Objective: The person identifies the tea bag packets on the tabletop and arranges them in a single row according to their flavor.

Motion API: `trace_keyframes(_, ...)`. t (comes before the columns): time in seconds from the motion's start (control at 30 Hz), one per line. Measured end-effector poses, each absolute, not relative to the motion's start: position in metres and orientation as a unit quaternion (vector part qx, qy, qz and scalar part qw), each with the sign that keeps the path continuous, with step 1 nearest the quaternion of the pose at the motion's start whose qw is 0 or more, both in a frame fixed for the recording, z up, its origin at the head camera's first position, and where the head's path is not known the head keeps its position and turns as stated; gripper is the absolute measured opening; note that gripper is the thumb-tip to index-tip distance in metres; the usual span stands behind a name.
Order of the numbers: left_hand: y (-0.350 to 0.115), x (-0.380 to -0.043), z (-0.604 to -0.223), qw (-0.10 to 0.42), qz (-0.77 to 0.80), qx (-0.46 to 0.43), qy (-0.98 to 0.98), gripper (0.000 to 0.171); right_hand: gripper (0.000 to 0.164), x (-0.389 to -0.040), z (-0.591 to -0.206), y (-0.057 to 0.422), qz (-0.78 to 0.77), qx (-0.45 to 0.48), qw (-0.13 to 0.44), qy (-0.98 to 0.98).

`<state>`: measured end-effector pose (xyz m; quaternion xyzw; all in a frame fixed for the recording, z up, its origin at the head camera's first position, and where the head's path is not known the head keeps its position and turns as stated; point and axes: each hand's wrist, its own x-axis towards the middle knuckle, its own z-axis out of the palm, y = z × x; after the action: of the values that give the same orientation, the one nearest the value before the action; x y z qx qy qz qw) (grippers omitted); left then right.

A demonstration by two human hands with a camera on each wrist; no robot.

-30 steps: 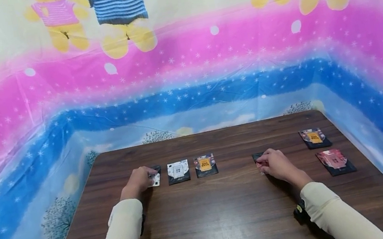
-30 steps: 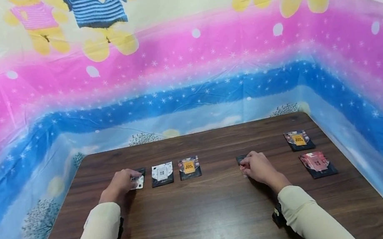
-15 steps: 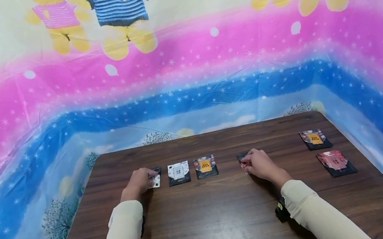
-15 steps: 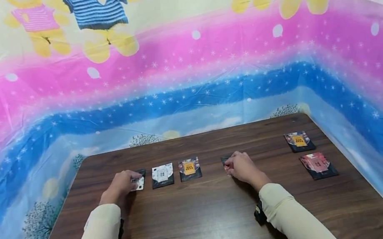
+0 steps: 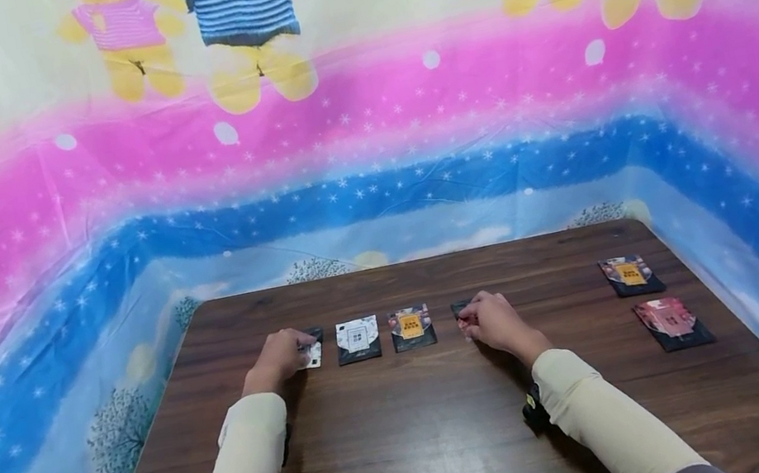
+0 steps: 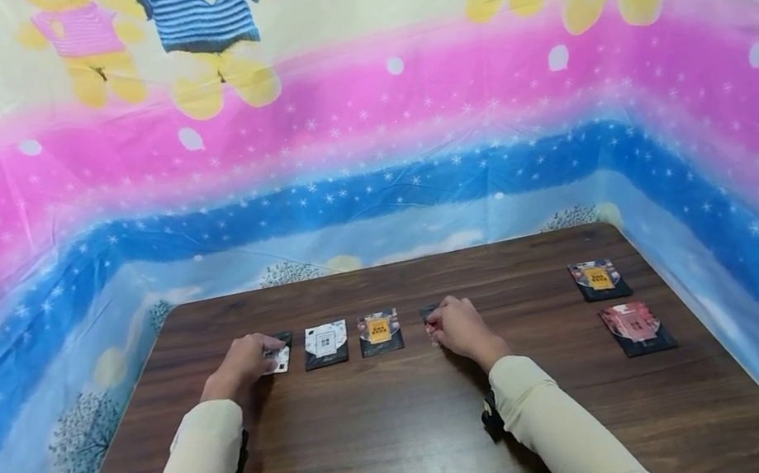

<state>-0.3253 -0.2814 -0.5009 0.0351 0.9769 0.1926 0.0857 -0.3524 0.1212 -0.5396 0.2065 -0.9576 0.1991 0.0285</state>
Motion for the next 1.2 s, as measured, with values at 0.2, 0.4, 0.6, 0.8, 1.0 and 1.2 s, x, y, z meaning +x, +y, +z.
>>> trace_keyframes(0.2, -0.282, -0.327, -0.501, 0.091, 0.199, 0.027, 0.975, 0.038, 0.027, -0.355, -0.538, 0.111, 0.204, 0.205, 0.035, -0.957)
trace_keyframes(0.4, -0.281, -0.326, -0.501, 0.088, 0.200, 0.023, 0.976, 0.039, 0.029, -0.356, -0.539, 0.102, 0.214, 0.190, 0.017, -0.958)
trace_keyframes(0.6, -0.280, -0.328, -0.501, 0.082, 0.191, 0.020, 0.978, 0.038, 0.030, -0.356, -0.535, 0.095, 0.219, 0.179, 0.004, -0.959)
trace_keyframes(0.8, -0.281, -0.329, -0.501, 0.082, 0.190, 0.020, 0.978, 0.038, 0.031, -0.358, -0.536, 0.092, 0.208, 0.179, 0.002, -0.962)
trace_keyframes(1.0, -0.280, -0.329, -0.501, 0.085, 0.189, 0.021, 0.978, 0.038, 0.032, -0.360, -0.535, 0.092, 0.199, 0.181, 0.003, -0.963)
trace_keyframes(1.2, -0.281, -0.327, -0.501, 0.088, 0.192, 0.022, 0.977, 0.037, 0.031, -0.360, -0.535, 0.091, 0.210, 0.174, -0.004, -0.962)
